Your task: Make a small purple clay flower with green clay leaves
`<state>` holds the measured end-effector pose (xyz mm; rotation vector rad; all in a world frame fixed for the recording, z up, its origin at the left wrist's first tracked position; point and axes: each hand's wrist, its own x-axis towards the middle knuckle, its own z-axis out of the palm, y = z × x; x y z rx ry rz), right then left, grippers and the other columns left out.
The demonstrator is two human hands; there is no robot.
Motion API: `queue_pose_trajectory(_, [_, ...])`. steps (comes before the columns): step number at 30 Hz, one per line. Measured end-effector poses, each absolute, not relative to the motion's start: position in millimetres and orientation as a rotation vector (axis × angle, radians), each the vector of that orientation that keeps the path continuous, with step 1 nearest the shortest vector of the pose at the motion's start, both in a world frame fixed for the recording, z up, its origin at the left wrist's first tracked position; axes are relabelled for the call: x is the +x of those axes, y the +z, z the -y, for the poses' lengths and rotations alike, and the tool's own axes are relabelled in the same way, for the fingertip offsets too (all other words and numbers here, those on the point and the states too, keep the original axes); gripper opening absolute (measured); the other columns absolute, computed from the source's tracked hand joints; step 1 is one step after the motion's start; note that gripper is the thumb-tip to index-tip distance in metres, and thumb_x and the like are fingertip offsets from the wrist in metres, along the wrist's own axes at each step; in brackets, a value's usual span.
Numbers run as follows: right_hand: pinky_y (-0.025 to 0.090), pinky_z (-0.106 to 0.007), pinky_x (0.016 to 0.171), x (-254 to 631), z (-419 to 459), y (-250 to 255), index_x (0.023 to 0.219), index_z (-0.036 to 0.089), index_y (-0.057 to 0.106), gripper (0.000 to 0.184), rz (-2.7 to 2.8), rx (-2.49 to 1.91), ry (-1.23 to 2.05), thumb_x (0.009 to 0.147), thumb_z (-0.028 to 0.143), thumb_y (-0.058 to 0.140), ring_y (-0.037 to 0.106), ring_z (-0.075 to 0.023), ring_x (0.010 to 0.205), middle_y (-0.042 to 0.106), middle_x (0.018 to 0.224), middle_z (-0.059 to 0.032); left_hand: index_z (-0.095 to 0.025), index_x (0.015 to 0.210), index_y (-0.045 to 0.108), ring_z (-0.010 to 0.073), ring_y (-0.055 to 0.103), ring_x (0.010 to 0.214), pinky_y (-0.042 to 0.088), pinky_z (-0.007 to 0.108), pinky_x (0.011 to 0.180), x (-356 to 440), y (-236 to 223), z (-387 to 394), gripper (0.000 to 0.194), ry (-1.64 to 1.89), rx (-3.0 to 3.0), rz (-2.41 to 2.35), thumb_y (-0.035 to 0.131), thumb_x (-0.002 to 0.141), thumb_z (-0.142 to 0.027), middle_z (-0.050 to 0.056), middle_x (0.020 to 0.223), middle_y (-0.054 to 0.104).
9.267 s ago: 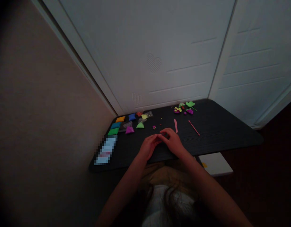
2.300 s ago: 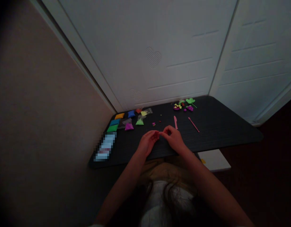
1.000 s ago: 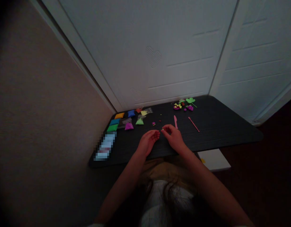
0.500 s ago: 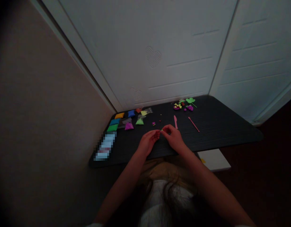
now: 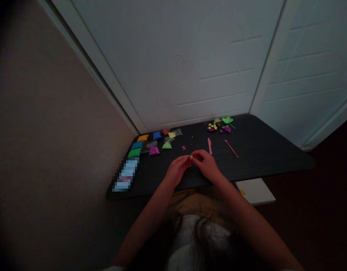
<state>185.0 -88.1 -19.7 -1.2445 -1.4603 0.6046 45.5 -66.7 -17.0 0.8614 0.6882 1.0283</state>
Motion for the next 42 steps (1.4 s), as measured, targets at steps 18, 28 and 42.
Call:
queue_pose_trajectory(18, [0.044, -0.031, 0.07, 185.2, 90.2, -16.3, 0.081, 0.021, 0.06, 0.019, 1.463, -1.251, 0.591, 0.074, 0.037, 0.054, 0.056, -0.0156, 0.073, 0.061, 0.079, -0.002, -0.013, 0.086, 0.068, 0.0119, 0.057, 0.075, 0.042, 0.025, 0.069, 44.0, -18.5, 66.2, 0.021, 1.025, 0.881, -0.667, 0.063, 0.069, -0.026, 0.007, 0.084, 0.066])
queue_pose_trajectory(28, [0.044, -0.029, 0.065, 185.1, 87.5, -19.8, 0.091, 0.02, 0.057, 0.027, 1.434, -1.236, 0.637, 0.072, 0.039, 0.057, 0.056, -0.0143, 0.069, 0.059, 0.076, -0.001, -0.014, 0.082, 0.069, 0.0125, 0.058, 0.076, 0.041, 0.026, 0.071, 44.6, -18.6, 65.8, 0.019, 1.027, 0.886, -0.673, 0.064, 0.068, -0.027, 0.006, 0.083, 0.067])
queue_pose_trajectory(42, [0.044, -0.03, 0.067, 185.2, 87.6, -20.4, 0.093, 0.02, 0.058, 0.027, 1.444, -1.241, 0.66, 0.073, 0.038, 0.057, 0.055, -0.0148, 0.071, 0.059, 0.078, -0.002, -0.014, 0.084, 0.068, 0.0129, 0.057, 0.078, 0.04, 0.026, 0.07, 46.6, -18.5, 66.4, 0.021, 1.017, 0.905, -0.671, 0.066, 0.067, -0.027, 0.006, 0.085, 0.066])
